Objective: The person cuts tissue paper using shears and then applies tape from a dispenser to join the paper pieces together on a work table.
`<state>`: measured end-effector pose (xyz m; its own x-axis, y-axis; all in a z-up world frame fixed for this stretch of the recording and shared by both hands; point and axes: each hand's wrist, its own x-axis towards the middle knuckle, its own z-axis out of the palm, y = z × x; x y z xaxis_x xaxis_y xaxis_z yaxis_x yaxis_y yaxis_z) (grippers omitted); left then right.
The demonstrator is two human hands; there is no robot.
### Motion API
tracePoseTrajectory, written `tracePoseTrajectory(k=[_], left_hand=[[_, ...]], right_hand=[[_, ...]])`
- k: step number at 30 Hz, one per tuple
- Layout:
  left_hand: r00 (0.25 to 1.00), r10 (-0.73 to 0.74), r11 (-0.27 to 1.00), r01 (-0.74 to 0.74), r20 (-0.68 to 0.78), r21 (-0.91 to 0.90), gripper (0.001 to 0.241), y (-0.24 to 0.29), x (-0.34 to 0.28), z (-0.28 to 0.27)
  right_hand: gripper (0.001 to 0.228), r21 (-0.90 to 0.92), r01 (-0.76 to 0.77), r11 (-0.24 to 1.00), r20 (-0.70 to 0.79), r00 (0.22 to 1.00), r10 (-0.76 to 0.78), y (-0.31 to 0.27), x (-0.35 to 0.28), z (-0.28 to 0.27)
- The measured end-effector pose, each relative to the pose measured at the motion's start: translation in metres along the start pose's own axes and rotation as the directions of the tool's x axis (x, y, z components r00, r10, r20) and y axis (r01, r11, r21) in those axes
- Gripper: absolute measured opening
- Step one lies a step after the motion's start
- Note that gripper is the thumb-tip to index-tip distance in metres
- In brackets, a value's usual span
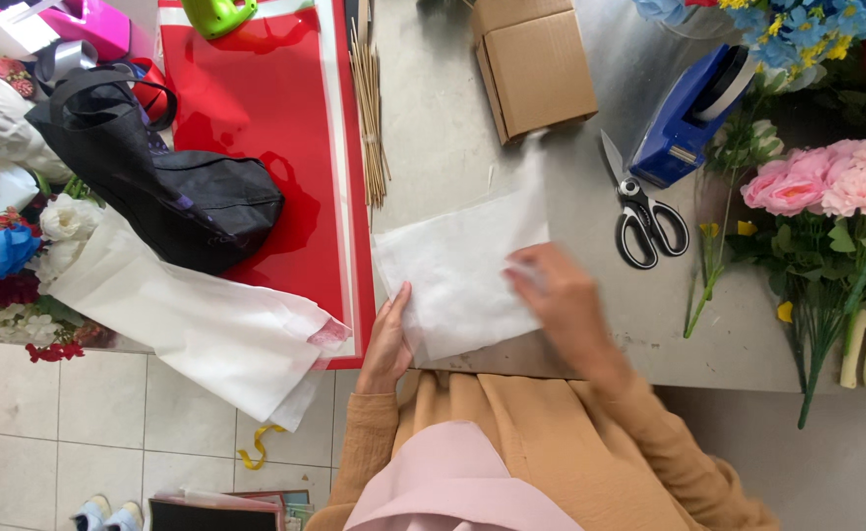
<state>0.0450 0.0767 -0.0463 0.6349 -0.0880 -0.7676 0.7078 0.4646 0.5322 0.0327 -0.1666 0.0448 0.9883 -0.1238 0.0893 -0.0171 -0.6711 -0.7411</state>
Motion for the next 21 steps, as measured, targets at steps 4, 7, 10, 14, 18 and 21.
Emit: tracePoseTrajectory(k=[4,7,10,14,18,21], left_hand=[[1.0,0.016,0.997,-0.017,-0.017,-0.078,0.044,-0.001,0.0,0.005],[1.0,0.022,0.995,-0.022,-0.001,-0.093,0.045,-0.007,0.004,0.001],[1.0,0.013,0.994,-0.015,-0.014,-0.112,0.048,-0.004,-0.008,0.006],[0.999,0.046,0.988,-0.049,-0.025,-0.143,0.047,-0.026,0.019,-0.017],[0.99,0.089,0.989,-0.074,0.11,-0.13,0.057,-0.016,0.017,-0.007],[0.986,0.119,0.985,-0.102,0.121,-0.139,0.069,0.004,-0.006,0.014]], right_hand=[[0.025,-0.056,0.145,0.988,0.277,0.953,-0.124,0.002,-0.009,0.069],[0.028,-0.044,0.2,0.979,0.322,0.93,-0.176,-0.01,-0.012,0.085],[0.031,-0.119,0.262,0.958,0.326,0.921,-0.211,-0.016,-0.019,0.087],[0.025,-0.202,0.337,0.919,0.328,0.908,-0.261,-0.017,-0.027,0.092],[0.026,-0.197,0.363,0.911,0.414,0.873,-0.258,-0.033,-0.031,0.086],[0.026,-0.215,0.372,0.903,0.439,0.863,-0.25,-0.041,-0.032,0.081]])
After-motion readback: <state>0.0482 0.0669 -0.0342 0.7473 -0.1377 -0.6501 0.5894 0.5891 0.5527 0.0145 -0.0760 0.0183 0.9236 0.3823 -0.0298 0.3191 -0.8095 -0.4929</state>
